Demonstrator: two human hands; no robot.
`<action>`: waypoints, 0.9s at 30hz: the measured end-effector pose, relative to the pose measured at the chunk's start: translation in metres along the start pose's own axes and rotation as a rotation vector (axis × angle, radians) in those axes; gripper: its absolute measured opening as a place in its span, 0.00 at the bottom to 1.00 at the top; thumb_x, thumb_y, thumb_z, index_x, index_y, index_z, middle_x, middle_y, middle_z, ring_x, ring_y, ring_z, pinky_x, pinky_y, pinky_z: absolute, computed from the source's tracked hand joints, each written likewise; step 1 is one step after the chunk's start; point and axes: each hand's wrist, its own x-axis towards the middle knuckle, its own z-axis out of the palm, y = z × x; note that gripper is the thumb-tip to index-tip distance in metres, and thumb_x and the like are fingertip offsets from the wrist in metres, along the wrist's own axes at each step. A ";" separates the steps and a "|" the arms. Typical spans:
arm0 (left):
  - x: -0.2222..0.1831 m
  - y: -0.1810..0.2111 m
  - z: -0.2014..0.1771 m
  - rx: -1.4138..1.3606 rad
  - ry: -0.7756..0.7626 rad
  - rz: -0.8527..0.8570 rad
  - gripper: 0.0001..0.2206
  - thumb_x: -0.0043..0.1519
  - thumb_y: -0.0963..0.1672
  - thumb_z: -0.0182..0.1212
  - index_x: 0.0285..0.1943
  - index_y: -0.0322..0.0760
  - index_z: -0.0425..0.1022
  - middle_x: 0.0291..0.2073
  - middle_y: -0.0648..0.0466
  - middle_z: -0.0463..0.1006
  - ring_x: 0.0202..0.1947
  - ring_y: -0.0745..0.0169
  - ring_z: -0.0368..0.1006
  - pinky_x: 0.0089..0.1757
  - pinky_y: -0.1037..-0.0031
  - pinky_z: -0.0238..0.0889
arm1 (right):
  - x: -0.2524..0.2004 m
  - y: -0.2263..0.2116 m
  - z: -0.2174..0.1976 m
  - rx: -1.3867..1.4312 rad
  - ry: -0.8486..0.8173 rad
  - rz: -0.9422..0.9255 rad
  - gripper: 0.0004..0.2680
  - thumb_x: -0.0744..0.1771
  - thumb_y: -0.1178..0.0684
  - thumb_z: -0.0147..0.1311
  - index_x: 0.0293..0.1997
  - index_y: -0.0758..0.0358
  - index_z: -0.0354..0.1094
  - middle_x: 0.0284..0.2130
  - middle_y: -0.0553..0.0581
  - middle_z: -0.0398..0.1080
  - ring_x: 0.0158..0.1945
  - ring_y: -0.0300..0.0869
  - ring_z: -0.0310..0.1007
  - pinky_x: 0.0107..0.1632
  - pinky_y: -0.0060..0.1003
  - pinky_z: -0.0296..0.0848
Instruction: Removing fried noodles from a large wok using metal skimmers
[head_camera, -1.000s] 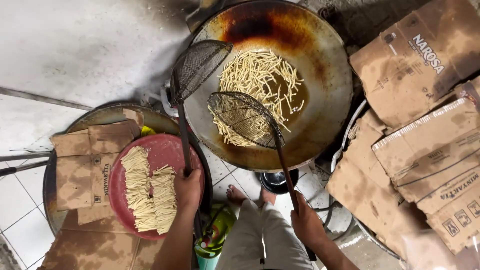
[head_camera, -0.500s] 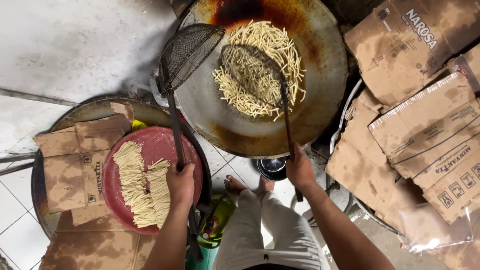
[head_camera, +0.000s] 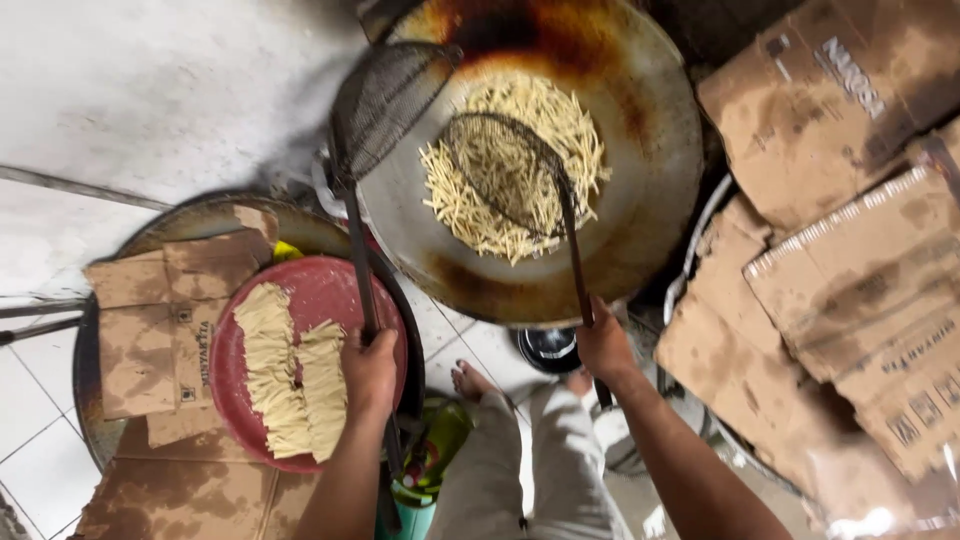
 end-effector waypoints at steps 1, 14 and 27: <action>-0.007 0.006 0.000 0.031 0.001 -0.030 0.12 0.60 0.43 0.57 0.51 0.37 0.75 0.36 0.50 0.79 0.37 0.54 0.75 0.41 0.62 0.67 | 0.016 0.010 0.010 -0.002 0.037 -0.024 0.26 0.60 0.58 0.39 0.68 0.44 0.61 0.51 0.62 0.75 0.54 0.61 0.73 0.57 0.49 0.68; 0.011 -0.004 0.020 0.024 0.104 -0.016 0.11 0.58 0.45 0.59 0.48 0.38 0.77 0.36 0.49 0.81 0.38 0.52 0.75 0.42 0.61 0.66 | 0.039 0.011 0.020 0.117 0.045 -0.115 0.19 0.66 0.59 0.40 0.66 0.53 0.62 0.45 0.62 0.77 0.42 0.59 0.76 0.43 0.51 0.70; 0.014 -0.032 0.058 -0.078 0.059 0.100 0.05 0.54 0.42 0.55 0.32 0.33 0.70 0.23 0.52 0.68 0.25 0.59 0.59 0.31 0.63 0.53 | 0.048 0.016 -0.026 0.005 -0.004 -0.076 0.33 0.63 0.59 0.37 0.81 0.37 0.37 0.58 0.76 0.66 0.61 0.64 0.67 0.61 0.51 0.69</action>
